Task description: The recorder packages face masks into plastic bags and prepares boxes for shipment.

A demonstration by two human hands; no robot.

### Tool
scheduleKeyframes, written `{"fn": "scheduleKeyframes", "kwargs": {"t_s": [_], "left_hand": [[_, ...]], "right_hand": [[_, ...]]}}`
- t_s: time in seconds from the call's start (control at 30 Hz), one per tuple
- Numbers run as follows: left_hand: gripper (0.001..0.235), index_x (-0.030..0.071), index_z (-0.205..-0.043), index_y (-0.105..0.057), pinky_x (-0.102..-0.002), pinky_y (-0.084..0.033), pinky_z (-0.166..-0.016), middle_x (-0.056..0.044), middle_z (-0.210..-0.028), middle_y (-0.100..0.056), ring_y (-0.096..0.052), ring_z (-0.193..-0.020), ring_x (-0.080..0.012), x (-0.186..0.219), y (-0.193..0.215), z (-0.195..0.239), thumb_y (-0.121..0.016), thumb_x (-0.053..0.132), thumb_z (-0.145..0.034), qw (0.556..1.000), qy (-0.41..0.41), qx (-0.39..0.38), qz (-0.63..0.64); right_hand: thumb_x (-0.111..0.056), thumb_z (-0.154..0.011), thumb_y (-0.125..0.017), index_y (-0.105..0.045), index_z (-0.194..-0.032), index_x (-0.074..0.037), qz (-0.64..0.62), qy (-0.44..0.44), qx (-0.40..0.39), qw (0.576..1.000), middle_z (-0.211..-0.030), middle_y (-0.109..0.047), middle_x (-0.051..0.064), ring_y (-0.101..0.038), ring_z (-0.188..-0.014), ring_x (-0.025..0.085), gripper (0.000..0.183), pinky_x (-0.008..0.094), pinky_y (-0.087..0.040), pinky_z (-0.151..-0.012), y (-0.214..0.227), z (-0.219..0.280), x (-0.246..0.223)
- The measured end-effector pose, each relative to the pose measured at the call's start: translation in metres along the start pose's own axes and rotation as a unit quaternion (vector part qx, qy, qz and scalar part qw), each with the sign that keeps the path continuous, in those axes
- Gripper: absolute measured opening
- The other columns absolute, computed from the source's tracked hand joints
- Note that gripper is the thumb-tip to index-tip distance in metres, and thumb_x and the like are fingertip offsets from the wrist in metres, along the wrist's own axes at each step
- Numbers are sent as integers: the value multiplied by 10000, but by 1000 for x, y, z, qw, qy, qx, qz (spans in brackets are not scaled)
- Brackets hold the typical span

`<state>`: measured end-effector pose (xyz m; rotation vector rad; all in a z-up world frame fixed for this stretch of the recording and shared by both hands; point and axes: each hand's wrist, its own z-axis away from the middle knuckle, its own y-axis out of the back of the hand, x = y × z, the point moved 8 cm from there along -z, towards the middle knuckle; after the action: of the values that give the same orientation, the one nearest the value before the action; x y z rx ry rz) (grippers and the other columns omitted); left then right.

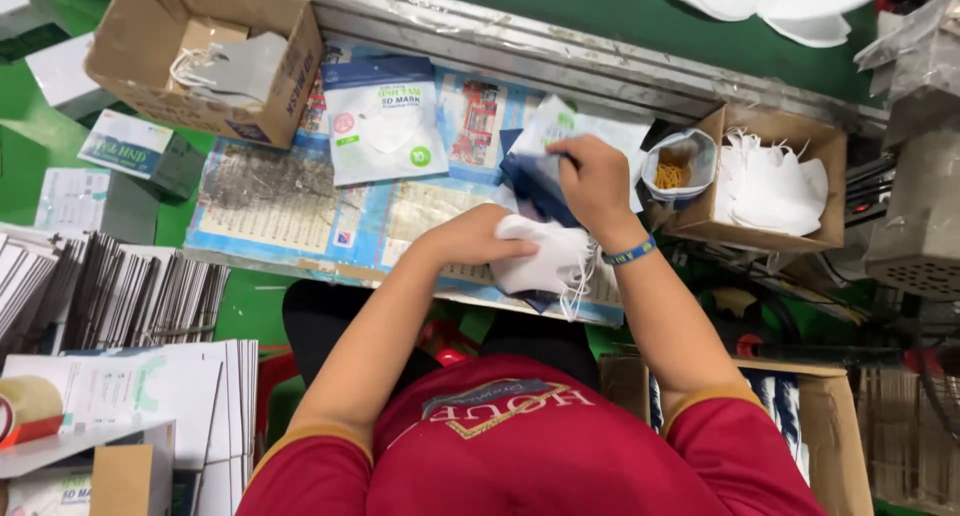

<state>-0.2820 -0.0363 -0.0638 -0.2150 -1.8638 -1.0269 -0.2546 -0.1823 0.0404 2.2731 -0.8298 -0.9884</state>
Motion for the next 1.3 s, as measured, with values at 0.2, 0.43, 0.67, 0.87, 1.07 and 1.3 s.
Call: {"fn": "scheduleKeyframes", "kwargs": {"t_s": [0.2, 0.43, 0.67, 0.87, 1.07, 1.3], "left_hand": [[362, 2, -1205, -722, -295, -569, -854, 3, -1062, -763, -673, -954, -79, 16, 55, 29, -758, 178, -891, 926, 50, 54, 371], [375, 119, -1235, -738, -333, -560, -767, -127, -997, -786, -752, -845, -208, 92, 102, 46, -718, 145, -861, 983, 90, 136, 87], [285, 72, -1123, -754, -386, -557, -775, -199, -973, -766, -737, -888, -336, 45, 119, 80, -729, 232, -888, 938, 249, 240, -6], [371, 13, -1160, -730, -335, -575, -780, -112, -983, -787, -741, -872, -205, 38, 141, 107, -728, 259, -884, 932, 221, 237, 159], [504, -42, -1362, -604, -373, -565, -954, -137, -1250, -701, -690, -1098, -219, 52, 117, 99, -748, 197, -943, 780, 20, 208, 590], [584, -49, -1445, -505, -411, -521, -1098, -144, -1387, -640, -651, -1257, -268, -19, 78, 85, -665, -6, -885, 703, -2, 235, 671]], "right_hand": [[-85, -792, -755, -735, -997, -15, -218, -41, -153, 963, -873, -742, 139, -664, -765, 163, 217, 293, -530, -677, 26, 7, -48], [-111, -839, -675, -782, -1095, -24, -55, -200, -129, 970, -695, -686, 167, -625, -552, 190, 291, 318, -486, -564, 11, 16, -70], [-72, -886, -678, -741, -1184, 15, -33, -72, -40, 996, -754, -667, 185, -642, -619, 281, 317, 365, -499, -606, 4, 7, -102], [-22, -885, -630, -775, -1151, -32, -75, -123, -16, 990, -788, -714, 166, -642, -613, 227, 304, 324, -503, -622, 22, -11, -88], [-29, -892, -633, -776, -1123, -46, -110, -106, -38, 988, -814, -737, 143, -666, -674, 136, 273, 291, -524, -645, -5, 2, -73], [-73, -893, -648, -753, -1152, -38, -167, -192, -131, 958, -695, -699, 118, -578, -598, 210, 282, 355, -463, -543, -22, 13, -68]]}}
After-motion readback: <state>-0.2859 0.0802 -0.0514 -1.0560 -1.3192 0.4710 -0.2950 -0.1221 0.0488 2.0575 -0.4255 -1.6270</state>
